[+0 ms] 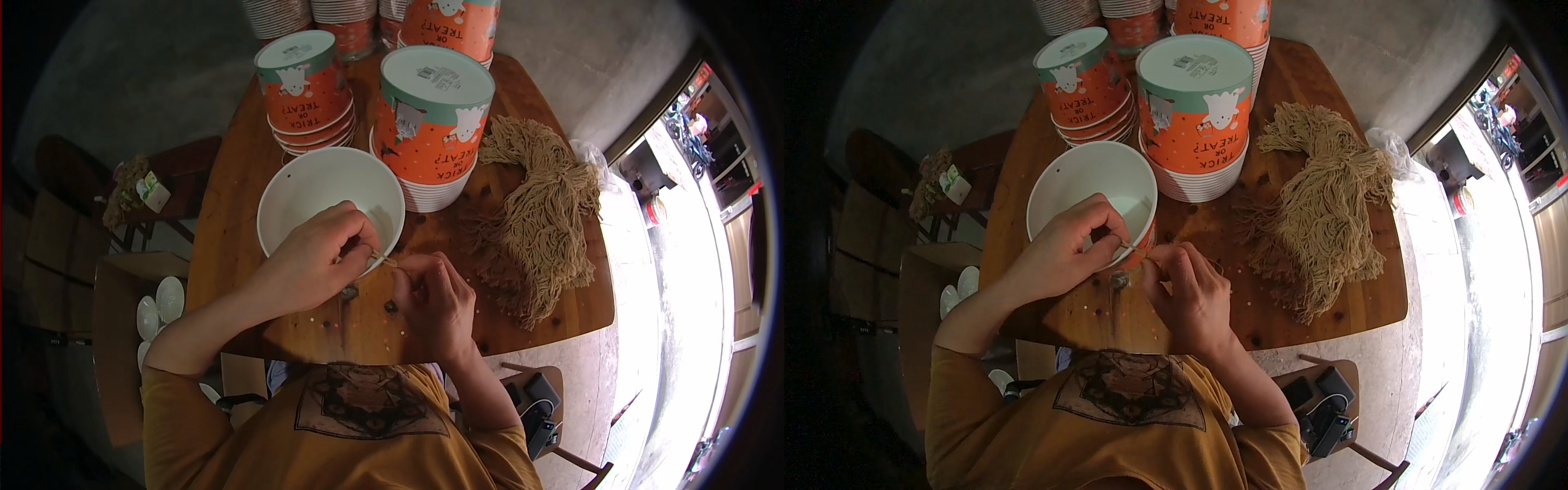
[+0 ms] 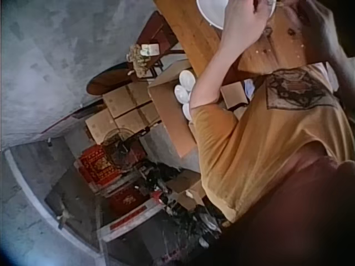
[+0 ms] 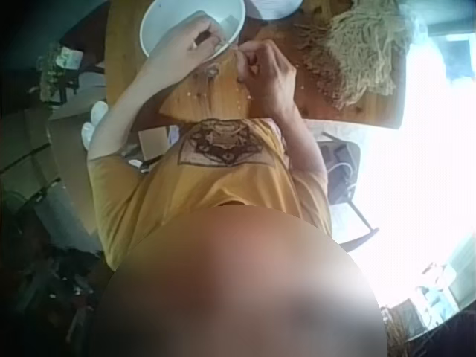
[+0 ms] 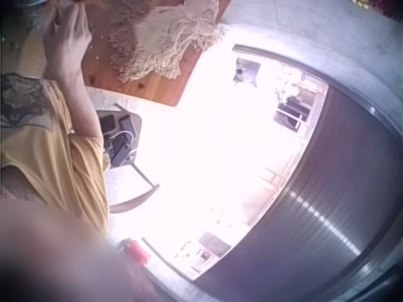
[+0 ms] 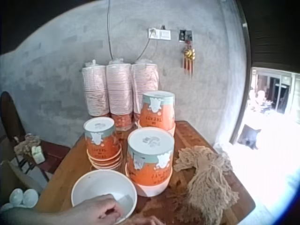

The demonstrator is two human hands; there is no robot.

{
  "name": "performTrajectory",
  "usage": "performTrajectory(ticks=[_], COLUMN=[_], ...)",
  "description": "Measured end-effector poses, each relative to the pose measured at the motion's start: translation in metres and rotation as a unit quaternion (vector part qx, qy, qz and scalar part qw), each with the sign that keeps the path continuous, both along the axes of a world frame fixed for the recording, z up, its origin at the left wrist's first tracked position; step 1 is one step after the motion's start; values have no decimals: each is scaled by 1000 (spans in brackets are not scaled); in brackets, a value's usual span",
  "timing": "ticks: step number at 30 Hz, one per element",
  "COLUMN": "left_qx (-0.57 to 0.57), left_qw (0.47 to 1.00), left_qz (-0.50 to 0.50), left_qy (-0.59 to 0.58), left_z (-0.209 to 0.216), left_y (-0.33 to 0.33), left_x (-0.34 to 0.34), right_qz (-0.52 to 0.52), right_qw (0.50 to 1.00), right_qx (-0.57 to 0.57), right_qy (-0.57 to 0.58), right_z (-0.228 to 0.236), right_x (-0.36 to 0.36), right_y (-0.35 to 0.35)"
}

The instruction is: Tying thin ropes to paper buckets to form handles.

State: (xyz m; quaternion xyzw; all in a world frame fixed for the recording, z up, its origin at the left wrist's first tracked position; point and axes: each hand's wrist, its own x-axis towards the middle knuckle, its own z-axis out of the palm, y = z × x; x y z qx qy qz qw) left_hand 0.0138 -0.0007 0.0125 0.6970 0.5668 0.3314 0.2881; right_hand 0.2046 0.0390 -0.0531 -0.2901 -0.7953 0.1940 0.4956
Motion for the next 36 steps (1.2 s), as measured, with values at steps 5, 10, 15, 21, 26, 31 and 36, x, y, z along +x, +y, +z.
performTrajectory(ticks=[5,10,15,21,26,31,36], left_qx=[-11,-29,60,115,99,102,97], left_qw=[1000,999,997,989,992,993,995], left_qz=[-8,-11,-33,-31,-27,-16,-9], left_qy=[-16,-6,40,89,69,55,37], left_z=[6,12,5,4,6,5,4], left_y=[-1,0,-2,-3,-2,-2,-2], left_x=[5,10,12,13,11,11,11], right_qz=[6,7,5,3,27,22,23], right_qw=[1000,1000,1000,998,997,998,999], right_qx=[-10,-15,-11,-54,-71,-51,-34], right_qy=[-15,-13,-7,-9,-5,5,4], right_z=[2,2,2,-3,-10,-3,-8], right_x=[0,0,-1,2,2,2,1], right_y=[-2,-3,-3,-9,-7,-7,-5])
